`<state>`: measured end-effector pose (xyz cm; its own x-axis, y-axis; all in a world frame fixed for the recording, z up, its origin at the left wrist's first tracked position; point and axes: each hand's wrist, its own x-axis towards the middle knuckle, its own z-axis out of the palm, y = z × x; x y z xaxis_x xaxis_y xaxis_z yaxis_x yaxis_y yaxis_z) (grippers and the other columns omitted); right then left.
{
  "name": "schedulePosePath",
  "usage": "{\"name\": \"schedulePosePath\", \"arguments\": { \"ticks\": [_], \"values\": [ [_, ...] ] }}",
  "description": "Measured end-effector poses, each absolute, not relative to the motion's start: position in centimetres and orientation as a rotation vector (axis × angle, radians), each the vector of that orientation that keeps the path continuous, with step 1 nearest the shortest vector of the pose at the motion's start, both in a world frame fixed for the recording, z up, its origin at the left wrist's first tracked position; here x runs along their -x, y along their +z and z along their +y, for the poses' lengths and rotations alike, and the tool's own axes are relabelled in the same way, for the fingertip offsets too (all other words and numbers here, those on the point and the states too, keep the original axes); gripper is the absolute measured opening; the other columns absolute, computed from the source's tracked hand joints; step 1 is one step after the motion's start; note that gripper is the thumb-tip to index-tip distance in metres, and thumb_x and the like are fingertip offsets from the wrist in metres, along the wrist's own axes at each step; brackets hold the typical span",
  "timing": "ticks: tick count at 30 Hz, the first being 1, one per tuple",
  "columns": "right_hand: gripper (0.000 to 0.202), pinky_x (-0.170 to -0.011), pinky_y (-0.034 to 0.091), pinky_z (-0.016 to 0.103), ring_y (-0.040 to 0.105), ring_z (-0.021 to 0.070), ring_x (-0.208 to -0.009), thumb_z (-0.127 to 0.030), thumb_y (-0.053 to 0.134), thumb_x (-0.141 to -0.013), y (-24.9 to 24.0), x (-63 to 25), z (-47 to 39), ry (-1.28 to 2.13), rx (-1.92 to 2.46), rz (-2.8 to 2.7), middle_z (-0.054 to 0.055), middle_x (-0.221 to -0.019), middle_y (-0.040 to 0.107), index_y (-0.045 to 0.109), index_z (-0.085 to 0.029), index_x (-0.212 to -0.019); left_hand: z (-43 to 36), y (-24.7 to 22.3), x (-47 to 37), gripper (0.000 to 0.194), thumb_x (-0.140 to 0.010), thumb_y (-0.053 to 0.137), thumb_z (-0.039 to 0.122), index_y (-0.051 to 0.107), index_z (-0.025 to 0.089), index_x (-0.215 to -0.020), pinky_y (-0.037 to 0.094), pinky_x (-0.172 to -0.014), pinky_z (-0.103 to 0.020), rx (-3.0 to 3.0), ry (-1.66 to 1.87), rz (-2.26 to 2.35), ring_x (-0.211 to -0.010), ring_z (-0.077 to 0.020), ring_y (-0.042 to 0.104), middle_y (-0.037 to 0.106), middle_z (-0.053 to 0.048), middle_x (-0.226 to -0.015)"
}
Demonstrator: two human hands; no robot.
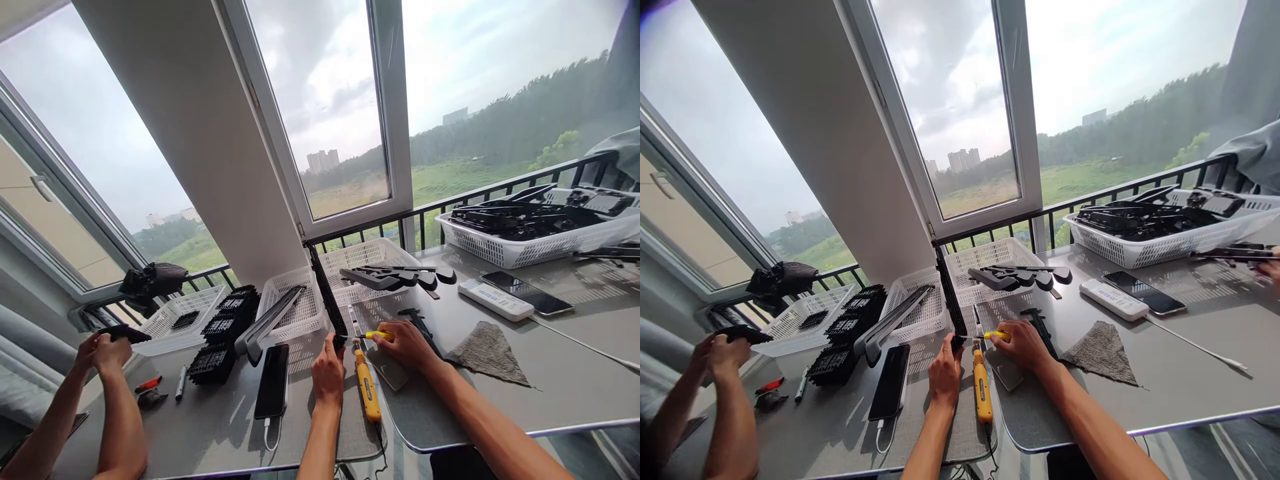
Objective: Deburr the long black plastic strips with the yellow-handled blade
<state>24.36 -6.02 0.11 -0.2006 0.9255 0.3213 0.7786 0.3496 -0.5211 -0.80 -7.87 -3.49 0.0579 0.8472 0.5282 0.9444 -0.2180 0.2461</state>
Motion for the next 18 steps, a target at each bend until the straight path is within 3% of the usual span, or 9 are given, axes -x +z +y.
{"name": "schedulePosePath", "arguments": {
  "ticks": [6, 18],
  "values": [
    [0.036, -0.084, 0.039, 0.036, 0.069, 0.0236, -0.08, -0.049, 0.061, -0.097, 0.32, -24.3, -6.23, 0.268, 1.476, -2.049, 0.007, -0.082, 0.079, 0.072, -0.023, -0.076, -7.74, -3.68, 1.07, 0.041, -0.106, 0.065, 0.022, 0.062, 0.019, -0.147, 0.063, -0.077, -0.031, 2.151, -0.906, -1.847, -0.102, -0.0267, 0.085, 0.083, -0.014, -0.131],
    [0.041, -0.085, 0.036, 0.037, 0.07, 0.0239, -0.083, -0.051, 0.055, -0.101, -0.08, -24.37, -5.89, 0.245, 1.488, -2.026, 0.007, -0.084, 0.079, 0.071, -0.022, -0.077, -7.82, -3.56, 0.92, 0.039, -0.104, 0.069, 0.018, 0.066, 0.02, -0.143, 0.064, -0.074, -0.03, 2.125, -0.874, -1.838, -0.095, -0.0262, 0.086, 0.084, -0.013, -0.129]
  ]
}}
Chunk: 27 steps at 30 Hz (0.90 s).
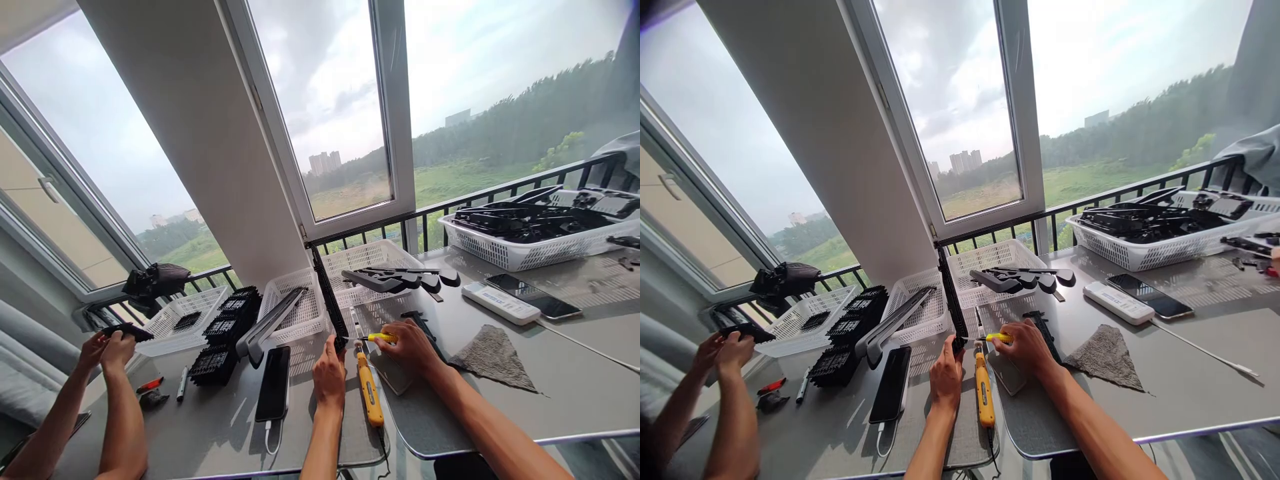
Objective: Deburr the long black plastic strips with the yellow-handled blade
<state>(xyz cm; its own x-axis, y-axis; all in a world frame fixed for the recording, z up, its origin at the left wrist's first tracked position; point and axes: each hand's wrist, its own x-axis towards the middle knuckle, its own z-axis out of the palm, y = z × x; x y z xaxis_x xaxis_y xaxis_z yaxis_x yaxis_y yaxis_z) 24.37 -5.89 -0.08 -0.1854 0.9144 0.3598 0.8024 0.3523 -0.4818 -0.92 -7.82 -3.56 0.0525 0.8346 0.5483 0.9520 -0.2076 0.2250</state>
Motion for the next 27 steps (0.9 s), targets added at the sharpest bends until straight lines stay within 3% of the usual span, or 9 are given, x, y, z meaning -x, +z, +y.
{"name": "schedulePosePath", "arguments": {
  "ticks": [5, 27],
  "values": [
    [0.035, -0.084, 0.036, 0.037, 0.069, 0.0229, -0.082, -0.05, 0.061, -0.096, 0.26, -24.39, -6.21, 0.242, 1.49, -2.023, 0.005, -0.083, 0.078, 0.071, -0.022, -0.076, -7.99, -3.16, 0.84, 0.041, -0.104, 0.069, 0.017, 0.064, 0.019, -0.145, 0.065, -0.076, -0.031, 2.125, -0.851, -1.827, -0.101, -0.0278, 0.085, 0.082, -0.014, -0.132],
    [0.042, -0.081, 0.036, 0.035, 0.068, 0.024, -0.08, -0.053, 0.057, -0.098, 0.47, -24.41, -6.24, 0.258, 1.57, -2.05, 0.008, -0.081, 0.079, 0.071, -0.021, -0.075, -7.92, -2.84, 0.87, 0.042, -0.106, 0.069, 0.02, 0.063, 0.019, -0.147, 0.064, -0.076, -0.031, 2.146, -0.815, -1.885, -0.099, -0.0278, 0.086, 0.083, -0.014, -0.131]
  ]
}}
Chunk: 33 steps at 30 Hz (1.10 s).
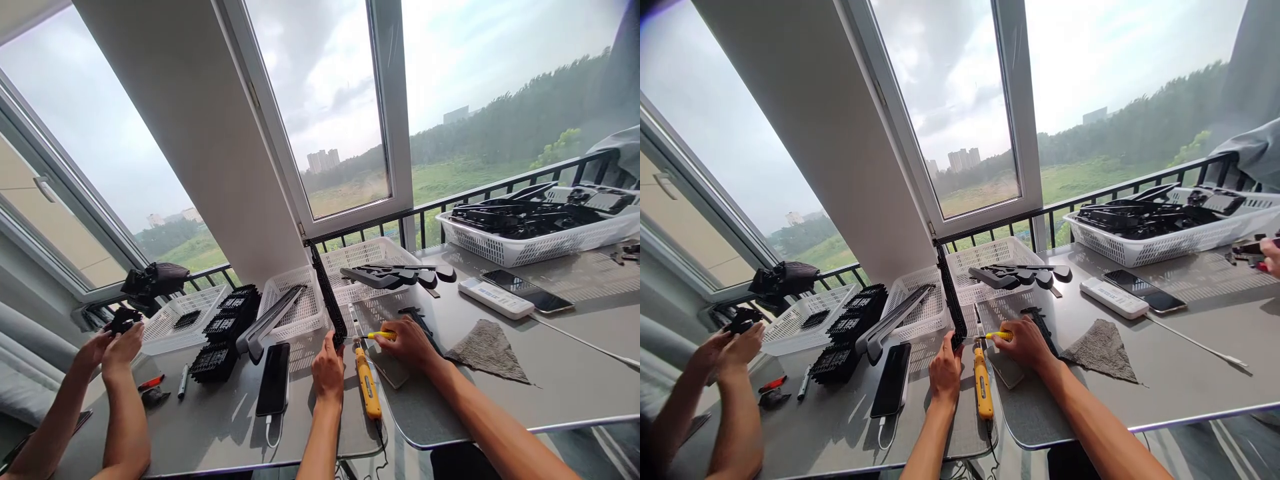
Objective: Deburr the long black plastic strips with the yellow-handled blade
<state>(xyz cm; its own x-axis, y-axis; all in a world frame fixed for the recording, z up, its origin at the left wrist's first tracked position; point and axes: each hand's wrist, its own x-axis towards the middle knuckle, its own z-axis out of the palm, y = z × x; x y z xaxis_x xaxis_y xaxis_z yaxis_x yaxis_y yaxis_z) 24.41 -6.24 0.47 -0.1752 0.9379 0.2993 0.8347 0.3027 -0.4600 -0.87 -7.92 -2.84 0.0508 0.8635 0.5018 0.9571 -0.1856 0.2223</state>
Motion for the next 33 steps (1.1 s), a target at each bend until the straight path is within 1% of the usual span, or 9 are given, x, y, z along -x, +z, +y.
{"name": "schedulePosePath", "arguments": {
  "ticks": [3, 6, 11, 13, 18, 23, 27, 30, 33],
  "values": [
    [0.043, -0.08, 0.037, 0.035, 0.068, 0.0248, -0.081, -0.053, 0.055, -0.099, 0.6, -24.4, -6.3, 0.249, 1.59, -2.043, 0.009, -0.082, 0.08, 0.072, -0.021, -0.076, -8.0, -2.7, 0.8, 0.042, -0.106, 0.069, 0.02, 0.063, 0.019, -0.147, 0.064, -0.077, -0.033, 2.166, -0.781, -1.899, -0.1, -0.0288, 0.086, 0.083, -0.013, -0.131],
    [0.042, -0.08, 0.037, 0.035, 0.069, 0.025, -0.08, -0.053, 0.058, -0.097, 0.8, -24.5, -6.4, 0.256, 1.603, -2.055, 0.008, -0.078, 0.079, 0.073, -0.022, -0.074, -8.2, -2.4, 0.8, 0.042, -0.106, 0.069, 0.021, 0.062, 0.02, -0.147, 0.063, -0.077, -0.033, 2.177, -0.748, -1.912, -0.101, -0.0292, 0.085, 0.083, -0.013, -0.13],
    [0.042, -0.077, 0.036, 0.034, 0.069, 0.0256, -0.082, -0.051, 0.056, -0.099, 0.8, -24.4, -6.5, 0.262, 1.63, -2.039, 0.009, -0.078, 0.079, 0.074, -0.022, -0.075, -8.4, -2.0, 0.7, 0.038, -0.106, 0.069, 0.025, 0.064, 0.02, -0.144, 0.058, -0.072, -0.031, 2.176, -0.701, -1.952, -0.089, -0.0281, 0.086, 0.088, -0.009, -0.104],
    [0.045, -0.075, 0.035, 0.033, 0.07, 0.0253, -0.081, -0.052, 0.054, -0.102, 0.8, -24.2, -6.5, 0.277, 1.626, -2.046, 0.009, -0.079, 0.08, 0.074, -0.022, -0.076, -8.5, -1.9, 0.7, 0.036, -0.105, 0.07, 0.024, 0.066, 0.021, -0.141, 0.055, -0.071, -0.031, 2.177, -0.683, -1.971, -0.087, -0.0276, 0.085, 0.088, -0.008, -0.099],
    [0.046, -0.072, 0.034, 0.033, 0.071, 0.0251, -0.081, -0.055, 0.056, -0.104, 0.7, -23.5, -6.6, 0.319, 1.601, -2.071, 0.009, -0.083, 0.082, 0.079, -0.023, -0.081, -8.6, -1.4, 0.6, 0.04, -0.1, 0.076, 0.022, 0.067, 0.022, -0.139, 0.053, -0.071, -0.029, 2.193, -0.663, -1.995, -0.09, -0.0267, 0.085, 0.088, -0.008, -0.104],
    [0.045, -0.068, 0.032, 0.033, 0.071, 0.0235, -0.074, -0.052, 0.06, -0.102, 0.7, -23.4, -6.6, 0.339, 1.599, -2.071, 0.009, -0.075, 0.079, 0.077, -0.022, -0.073, -8.8, -0.9, 0.5, 0.037, -0.103, 0.073, 0.024, 0.067, 0.021, -0.139, 0.055, -0.072, -0.031, 2.213, -0.655, -2.01, -0.091, -0.0281, 0.085, 0.087, -0.008, -0.105],
    [0.046, -0.067, 0.031, 0.032, 0.07, 0.0233, -0.075, -0.054, 0.057, -0.104, 0.7, -23.4, -6.5, 0.352, 1.608, -2.037, 0.009, -0.077, 0.079, 0.078, -0.023, -0.078, -8.9, -0.7, 0.4, 0.036, -0.104, 0.07, 0.023, 0.067, 0.02, -0.14, 0.056, -0.074, -0.031, 2.227, -0.658, -2.021, -0.092, -0.0297, 0.085, 0.088, -0.009, -0.102],
    [0.049, -0.064, 0.029, 0.033, 0.068, 0.0225, -0.07, -0.056, 0.055, -0.104, 0.7, -23.4, -6.5, 0.374, 1.599, -2.036, 0.008, -0.072, 0.077, 0.078, -0.023, -0.076, -8.9, -0.8, 0.5, 0.037, -0.103, 0.069, 0.021, 0.067, 0.02, -0.14, 0.057, -0.074, -0.032, 2.233, -0.667, -1.994, -0.093, -0.0304, 0.085, 0.088, -0.009, -0.103],
    [0.048, -0.064, 0.028, 0.034, 0.067, 0.0218, -0.068, -0.055, 0.057, -0.102, 0.7, -23.4, -6.5, 0.391, 1.575, -2.044, 0.009, -0.069, 0.075, 0.077, -0.023, -0.072, -8.8, -1.1, 0.5, 0.035, -0.105, 0.069, 0.026, 0.067, 0.02, -0.139, 0.057, -0.071, -0.031, 2.217, -0.702, -1.95, -0.088, -0.0297, 0.086, 0.088, -0.01, -0.1]
  ]
}}
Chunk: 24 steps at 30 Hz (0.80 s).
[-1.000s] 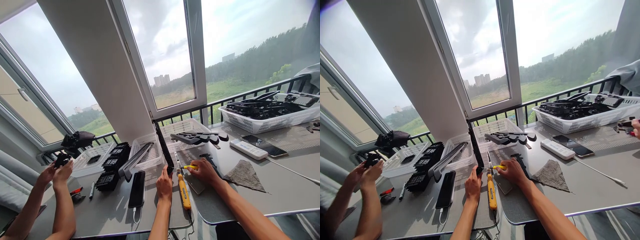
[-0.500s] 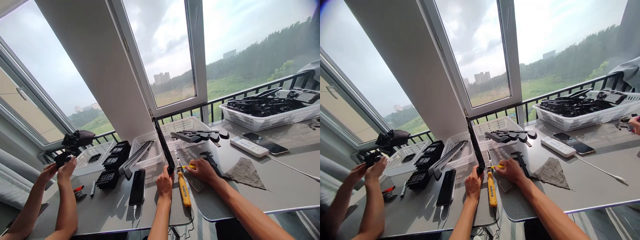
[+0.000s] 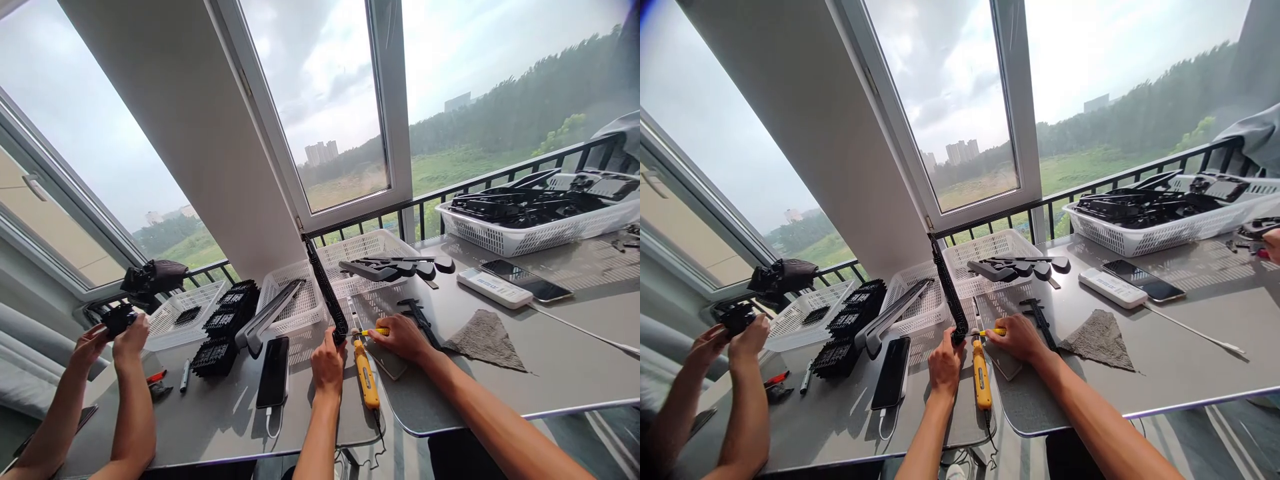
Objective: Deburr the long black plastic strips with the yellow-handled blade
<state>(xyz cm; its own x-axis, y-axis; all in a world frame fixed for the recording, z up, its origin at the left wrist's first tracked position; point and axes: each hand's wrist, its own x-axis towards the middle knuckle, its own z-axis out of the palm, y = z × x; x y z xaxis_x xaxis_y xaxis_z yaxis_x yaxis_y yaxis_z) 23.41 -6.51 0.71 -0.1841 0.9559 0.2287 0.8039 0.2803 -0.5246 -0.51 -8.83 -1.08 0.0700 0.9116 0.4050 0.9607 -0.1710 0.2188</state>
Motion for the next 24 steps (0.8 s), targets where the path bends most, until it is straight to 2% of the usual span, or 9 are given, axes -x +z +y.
{"name": "schedulePosePath", "arguments": {
  "ticks": [5, 9, 14, 24],
  "values": [
    [0.047, -0.065, 0.029, 0.033, 0.066, 0.0212, -0.068, -0.053, 0.055, -0.103, 0.81, -23.48, -6.62, 0.41, 1.56, -2.035, 0.008, -0.072, 0.076, 0.078, -0.022, -0.076, -8.61, -1.68, 0.58, 0.033, -0.105, 0.069, 0.029, 0.067, 0.021, -0.137, 0.055, -0.066, -0.03, 2.187, -0.763, -1.887, -0.083, -0.0282, 0.085, 0.088, -0.009, -0.098],
    [0.042, -0.066, 0.031, 0.033, 0.067, 0.0218, -0.071, -0.051, 0.064, -0.099, 0.78, -23.52, -6.7, 0.415, 1.537, -2.057, 0.008, -0.071, 0.076, 0.076, -0.022, -0.072, -8.59, -1.87, 0.71, 0.035, -0.108, 0.066, 0.034, 0.066, 0.019, -0.139, 0.055, -0.066, -0.03, 2.209, -0.783, -1.859, -0.084, -0.0289, 0.085, 0.088, -0.01, -0.098],
    [0.036, -0.071, 0.035, 0.034, 0.068, 0.0241, -0.078, -0.049, 0.067, -0.097, 0.56, -23.57, -6.62, 0.418, 1.525, -2.057, 0.009, -0.079, 0.079, 0.077, -0.023, -0.076, -8.55, -2.02, 0.79, 0.036, -0.108, 0.065, 0.034, 0.066, 0.019, -0.14, 0.055, -0.066, -0.03, 2.201, -0.784, -1.841, -0.082, -0.0283, 0.085, 0.087, -0.009, -0.094],
    [0.034, -0.071, 0.035, 0.034, 0.067, 0.0235, -0.077, -0.049, 0.069, -0.095, 0.39, -23.7, -6.53, 0.445, 1.504, -2.062, 0.007, -0.076, 0.078, 0.076, -0.023, -0.074, -8.62, -1.92, 0.62, 0.035, -0.107, 0.066, 0.035, 0.067, 0.02, -0.139, 0.054, -0.066, -0.03, 2.182, -0.765, -1.851, -0.084, -0.0269, 0.085, 0.087, -0.009, -0.098]
  ]
}}
